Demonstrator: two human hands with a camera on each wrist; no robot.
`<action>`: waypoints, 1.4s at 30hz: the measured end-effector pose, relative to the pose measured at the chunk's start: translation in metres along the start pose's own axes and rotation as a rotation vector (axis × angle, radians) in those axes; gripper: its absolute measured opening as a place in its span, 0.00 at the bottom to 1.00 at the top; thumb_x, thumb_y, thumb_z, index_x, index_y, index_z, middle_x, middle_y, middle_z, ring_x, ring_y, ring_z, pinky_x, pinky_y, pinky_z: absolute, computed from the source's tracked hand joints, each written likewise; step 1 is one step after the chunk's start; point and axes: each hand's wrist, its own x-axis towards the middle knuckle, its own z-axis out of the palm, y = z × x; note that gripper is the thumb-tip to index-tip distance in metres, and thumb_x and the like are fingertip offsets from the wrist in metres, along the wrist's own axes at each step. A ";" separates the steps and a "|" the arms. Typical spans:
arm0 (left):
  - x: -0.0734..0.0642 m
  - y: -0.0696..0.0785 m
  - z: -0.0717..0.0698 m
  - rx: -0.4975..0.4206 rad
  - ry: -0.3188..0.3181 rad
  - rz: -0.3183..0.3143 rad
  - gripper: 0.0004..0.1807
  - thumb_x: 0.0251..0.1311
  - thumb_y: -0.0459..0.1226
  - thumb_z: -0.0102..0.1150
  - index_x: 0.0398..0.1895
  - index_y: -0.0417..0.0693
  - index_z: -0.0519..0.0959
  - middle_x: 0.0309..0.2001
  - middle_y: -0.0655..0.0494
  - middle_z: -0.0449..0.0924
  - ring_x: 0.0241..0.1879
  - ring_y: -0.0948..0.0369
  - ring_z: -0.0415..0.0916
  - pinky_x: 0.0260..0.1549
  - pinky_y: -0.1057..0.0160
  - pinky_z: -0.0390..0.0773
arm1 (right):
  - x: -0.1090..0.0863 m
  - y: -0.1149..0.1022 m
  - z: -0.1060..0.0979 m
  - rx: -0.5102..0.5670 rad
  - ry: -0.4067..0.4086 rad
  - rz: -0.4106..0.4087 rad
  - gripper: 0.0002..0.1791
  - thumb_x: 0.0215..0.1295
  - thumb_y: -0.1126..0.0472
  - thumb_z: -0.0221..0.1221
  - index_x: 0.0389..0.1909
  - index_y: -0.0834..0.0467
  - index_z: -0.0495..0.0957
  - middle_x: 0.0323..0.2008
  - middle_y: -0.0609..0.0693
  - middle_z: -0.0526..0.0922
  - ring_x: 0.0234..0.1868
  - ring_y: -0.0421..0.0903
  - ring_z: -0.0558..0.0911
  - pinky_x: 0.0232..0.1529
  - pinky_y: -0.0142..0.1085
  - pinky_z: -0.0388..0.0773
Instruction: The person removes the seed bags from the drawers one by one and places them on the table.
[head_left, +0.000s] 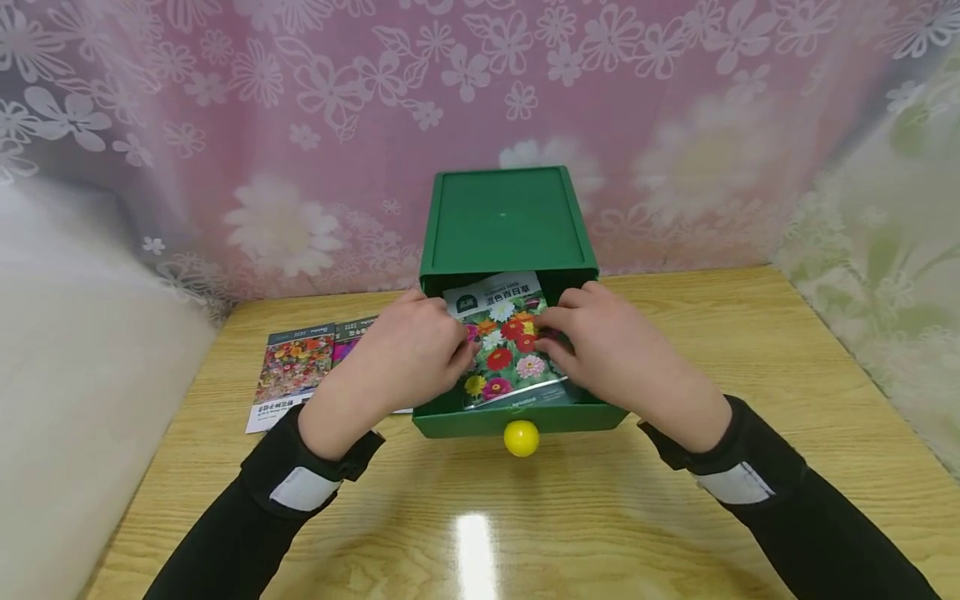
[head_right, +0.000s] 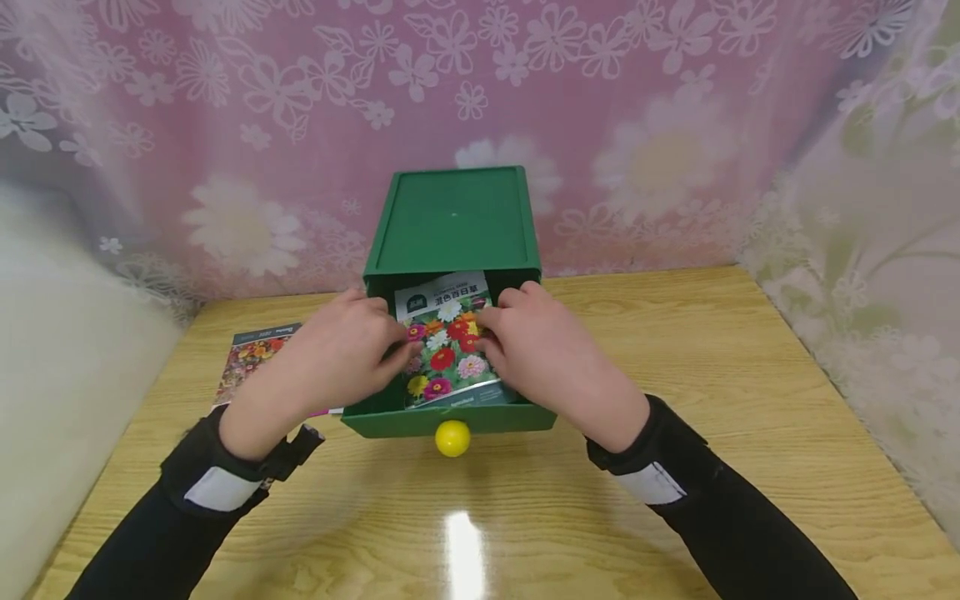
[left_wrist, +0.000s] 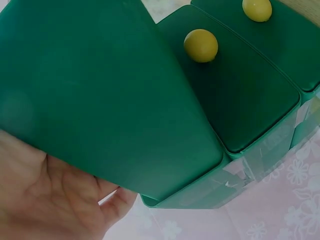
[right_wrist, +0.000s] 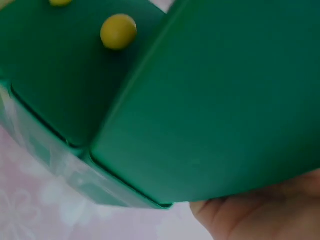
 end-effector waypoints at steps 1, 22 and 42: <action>0.000 0.000 0.000 -0.001 -0.002 -0.001 0.23 0.63 0.43 0.47 0.07 0.58 0.66 0.10 0.63 0.60 0.20 0.63 0.60 0.32 0.61 0.60 | 0.000 0.000 0.000 0.037 0.016 0.017 0.13 0.58 0.51 0.61 0.39 0.54 0.82 0.31 0.46 0.75 0.31 0.44 0.68 0.31 0.35 0.67; 0.001 0.003 0.000 -0.116 0.032 -0.020 0.08 0.64 0.45 0.48 0.31 0.57 0.76 0.18 0.68 0.66 0.21 0.66 0.62 0.32 0.63 0.63 | -0.009 0.016 -0.011 0.946 0.091 0.390 0.20 0.60 0.48 0.58 0.48 0.56 0.80 0.49 0.48 0.76 0.42 0.42 0.79 0.43 0.36 0.75; -0.020 0.009 -0.017 -0.552 0.181 -0.340 0.10 0.56 0.56 0.56 0.30 0.65 0.77 0.27 0.72 0.73 0.24 0.67 0.67 0.23 0.62 0.68 | -0.042 0.005 -0.021 0.857 0.093 0.314 0.12 0.59 0.50 0.60 0.41 0.50 0.81 0.39 0.44 0.79 0.33 0.41 0.80 0.34 0.36 0.76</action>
